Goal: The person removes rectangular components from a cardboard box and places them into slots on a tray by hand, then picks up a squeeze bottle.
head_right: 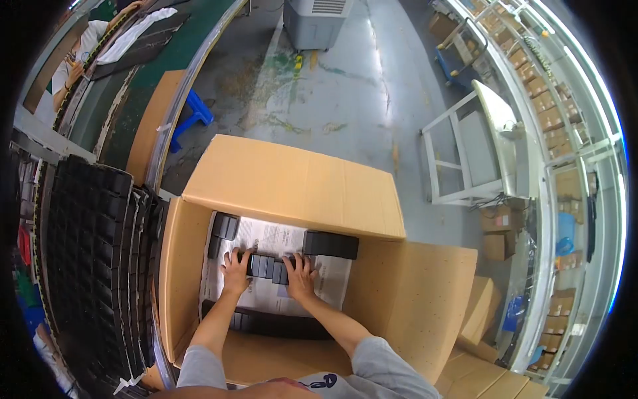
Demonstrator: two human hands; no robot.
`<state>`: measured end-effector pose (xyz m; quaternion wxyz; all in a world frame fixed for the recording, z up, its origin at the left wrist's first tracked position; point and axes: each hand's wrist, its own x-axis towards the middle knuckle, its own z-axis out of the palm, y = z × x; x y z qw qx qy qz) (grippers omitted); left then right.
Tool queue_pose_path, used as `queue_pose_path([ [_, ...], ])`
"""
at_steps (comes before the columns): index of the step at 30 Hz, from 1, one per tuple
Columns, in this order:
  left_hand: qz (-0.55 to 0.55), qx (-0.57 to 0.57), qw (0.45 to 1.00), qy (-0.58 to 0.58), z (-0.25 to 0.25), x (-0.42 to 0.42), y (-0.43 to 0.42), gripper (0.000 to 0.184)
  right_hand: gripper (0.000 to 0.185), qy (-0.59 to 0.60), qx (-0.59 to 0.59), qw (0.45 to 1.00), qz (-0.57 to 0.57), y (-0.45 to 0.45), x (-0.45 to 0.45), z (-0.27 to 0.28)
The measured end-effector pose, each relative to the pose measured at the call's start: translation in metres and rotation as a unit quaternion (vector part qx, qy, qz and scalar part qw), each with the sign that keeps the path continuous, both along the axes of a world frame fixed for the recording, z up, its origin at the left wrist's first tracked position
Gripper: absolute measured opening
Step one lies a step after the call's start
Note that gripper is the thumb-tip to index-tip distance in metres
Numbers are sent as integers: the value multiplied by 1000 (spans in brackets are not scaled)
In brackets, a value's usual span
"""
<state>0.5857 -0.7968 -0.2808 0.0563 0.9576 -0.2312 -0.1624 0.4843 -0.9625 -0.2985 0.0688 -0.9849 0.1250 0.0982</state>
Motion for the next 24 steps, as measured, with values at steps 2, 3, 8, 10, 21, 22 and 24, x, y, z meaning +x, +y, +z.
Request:
queue_pose_path([
  [2,32,3,998,60,-11,2,-5,84,78,25,53,998,-21,2,3,-1],
  [3,49,7,995,91,-17,2,-5,83,79,38,81,996,-30,4,4,-2],
  [8,108,17,981,162,-21,-23,-2,77,82,53,116,990,-62,21,-12,0],
  [10,124,21,978,168,-15,-29,1,76,82,47,121,989,-67,30,-20,0],
  [21,125,-44,987,91,113,-51,-13,71,76,-73,92,993,-34,3,-33,107],
  [22,124,-64,988,63,130,-59,-11,72,76,-73,94,993,-23,3,-36,134],
  [24,130,-102,986,2,162,-68,-7,74,77,-89,70,993,-30,6,-34,187],
])
